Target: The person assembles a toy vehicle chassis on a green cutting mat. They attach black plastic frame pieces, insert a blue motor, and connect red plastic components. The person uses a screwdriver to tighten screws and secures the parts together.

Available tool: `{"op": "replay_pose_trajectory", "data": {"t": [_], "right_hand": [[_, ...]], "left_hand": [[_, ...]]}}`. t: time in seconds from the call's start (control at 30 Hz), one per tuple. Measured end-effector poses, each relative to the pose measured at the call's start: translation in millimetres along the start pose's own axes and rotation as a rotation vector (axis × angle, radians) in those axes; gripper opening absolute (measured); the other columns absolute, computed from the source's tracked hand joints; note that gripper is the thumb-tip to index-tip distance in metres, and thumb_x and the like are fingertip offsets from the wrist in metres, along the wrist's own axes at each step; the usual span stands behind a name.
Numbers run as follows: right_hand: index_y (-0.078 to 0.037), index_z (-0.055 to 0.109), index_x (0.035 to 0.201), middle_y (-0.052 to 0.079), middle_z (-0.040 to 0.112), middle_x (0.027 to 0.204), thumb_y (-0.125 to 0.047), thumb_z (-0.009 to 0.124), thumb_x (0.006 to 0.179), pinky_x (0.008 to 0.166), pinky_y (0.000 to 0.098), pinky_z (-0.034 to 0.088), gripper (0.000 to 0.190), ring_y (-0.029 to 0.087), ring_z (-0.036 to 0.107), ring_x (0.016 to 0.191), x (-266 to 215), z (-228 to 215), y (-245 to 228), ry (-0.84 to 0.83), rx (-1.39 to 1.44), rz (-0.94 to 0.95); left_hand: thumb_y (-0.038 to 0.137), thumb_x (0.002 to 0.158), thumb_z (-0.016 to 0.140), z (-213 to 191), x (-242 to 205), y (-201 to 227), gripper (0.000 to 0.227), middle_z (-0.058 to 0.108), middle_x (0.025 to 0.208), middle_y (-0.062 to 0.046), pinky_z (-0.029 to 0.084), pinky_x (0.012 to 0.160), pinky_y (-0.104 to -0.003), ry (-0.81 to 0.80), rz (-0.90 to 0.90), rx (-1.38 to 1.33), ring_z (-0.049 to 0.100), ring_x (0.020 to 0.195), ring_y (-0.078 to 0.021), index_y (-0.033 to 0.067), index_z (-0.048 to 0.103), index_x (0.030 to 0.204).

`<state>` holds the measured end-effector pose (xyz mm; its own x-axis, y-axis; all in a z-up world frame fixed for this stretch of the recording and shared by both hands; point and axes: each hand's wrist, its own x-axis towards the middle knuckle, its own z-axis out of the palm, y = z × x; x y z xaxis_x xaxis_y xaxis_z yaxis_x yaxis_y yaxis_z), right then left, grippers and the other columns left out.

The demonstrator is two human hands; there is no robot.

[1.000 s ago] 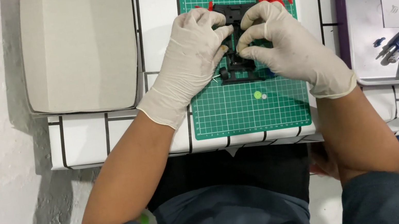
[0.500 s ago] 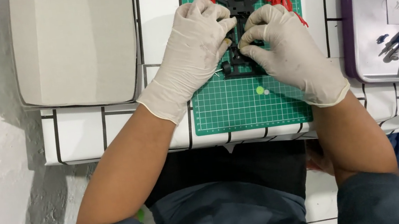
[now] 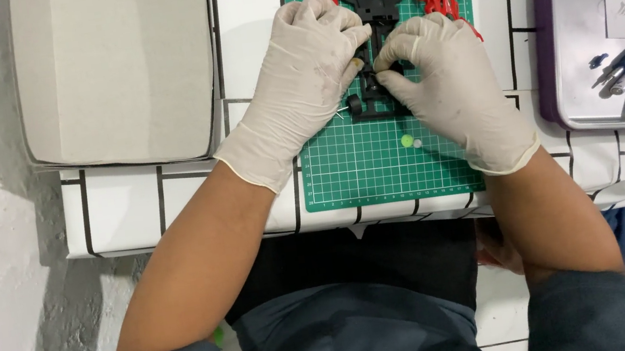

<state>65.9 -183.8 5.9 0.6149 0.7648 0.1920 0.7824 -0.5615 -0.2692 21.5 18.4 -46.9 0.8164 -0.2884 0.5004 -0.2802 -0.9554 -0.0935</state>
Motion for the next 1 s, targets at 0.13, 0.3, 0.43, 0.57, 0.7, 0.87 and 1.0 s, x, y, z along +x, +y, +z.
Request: {"op": "replay_pose_trajectory", "data": {"t": [0.13,0.3,0.43,0.57,0.7,0.87,1.0], "right_hand": [[-0.009,0.076,0.106,0.009,0.074,0.108,-0.006,0.076,0.097,0.09,0.0473,0.048,0.01,0.03,0.065,0.101,3.7,-16.7,-4.5,0.026,0.101,0.002],[-0.008,0.081,0.107,0.01,0.073,0.105,-0.011,0.076,0.098,0.088,0.0454,0.05,0.011,0.03,0.063,0.099,13.0,-22.3,3.1,-0.119,0.091,-0.008],[-0.01,0.082,0.104,0.007,0.073,0.102,-0.017,0.078,0.094,0.079,0.045,0.051,0.013,0.03,0.065,0.097,21.0,-14.9,10.8,-0.186,0.055,0.01],[-0.011,0.082,0.105,0.006,0.071,0.101,-0.017,0.081,0.091,0.081,0.0435,0.051,0.015,0.028,0.063,0.096,22.0,-13.7,11.0,-0.204,0.08,0.029],[-0.014,0.082,0.106,0.007,0.068,0.103,-0.017,0.08,0.092,0.081,0.0471,0.049,0.015,0.031,0.061,0.098,21.6,-13.9,9.8,-0.217,0.075,0.014],[-0.011,0.081,0.108,0.008,0.069,0.105,-0.018,0.077,0.093,0.082,0.0477,0.05,0.017,0.032,0.062,0.1,21.2,-12.6,11.7,-0.232,0.037,-0.003],[-0.01,0.079,0.111,0.008,0.07,0.108,-0.02,0.077,0.092,0.085,0.0473,0.05,0.022,0.033,0.062,0.104,21.5,-12.5,13.7,-0.245,0.047,-0.001]], "left_hand": [[0.033,0.091,0.07,-3.0,0.3,-0.1,0.016,0.06,0.106,0.008,0.04,0.085,-0.038,0.007,-0.005,-0.062,0.051,0.102,-0.0215,0.0248,0.063,0.103],[0.028,0.088,0.074,-1.6,0.1,-1.3,0.019,0.062,0.108,0.008,0.039,0.088,-0.04,0.031,-0.013,-0.188,0.051,0.105,-0.0232,0.0222,0.065,0.104],[0.03,0.088,0.074,-5.1,0.5,-1.1,0.023,0.063,0.108,0.01,0.04,0.087,-0.039,0.013,-0.015,-0.166,0.052,0.104,-0.022,0.0245,0.069,0.11],[0.028,0.087,0.075,-4.9,0.6,-1.4,0.024,0.063,0.108,0.008,0.039,0.088,-0.04,0.03,-0.011,-0.196,0.053,0.105,-0.0226,0.023,0.068,0.109],[0.025,0.089,0.072,-6.2,0.2,-1.7,0.025,0.064,0.11,0.007,0.039,0.088,-0.04,0.037,-0.012,-0.243,0.053,0.106,-0.0232,0.0201,0.071,0.114],[0.024,0.09,0.073,-5.3,0.0,-1.3,0.025,0.065,0.111,0.007,0.039,0.089,-0.04,0.036,-0.013,-0.232,0.053,0.106,-0.023,0.0206,0.071,0.115],[0.026,0.089,0.073,-7.1,0.1,-1.7,0.025,0.063,0.109,0.007,0.04,0.088,-0.039,0.031,-0.003,-0.189,0.052,0.105,-0.023,0.0211,0.069,0.113]]}}
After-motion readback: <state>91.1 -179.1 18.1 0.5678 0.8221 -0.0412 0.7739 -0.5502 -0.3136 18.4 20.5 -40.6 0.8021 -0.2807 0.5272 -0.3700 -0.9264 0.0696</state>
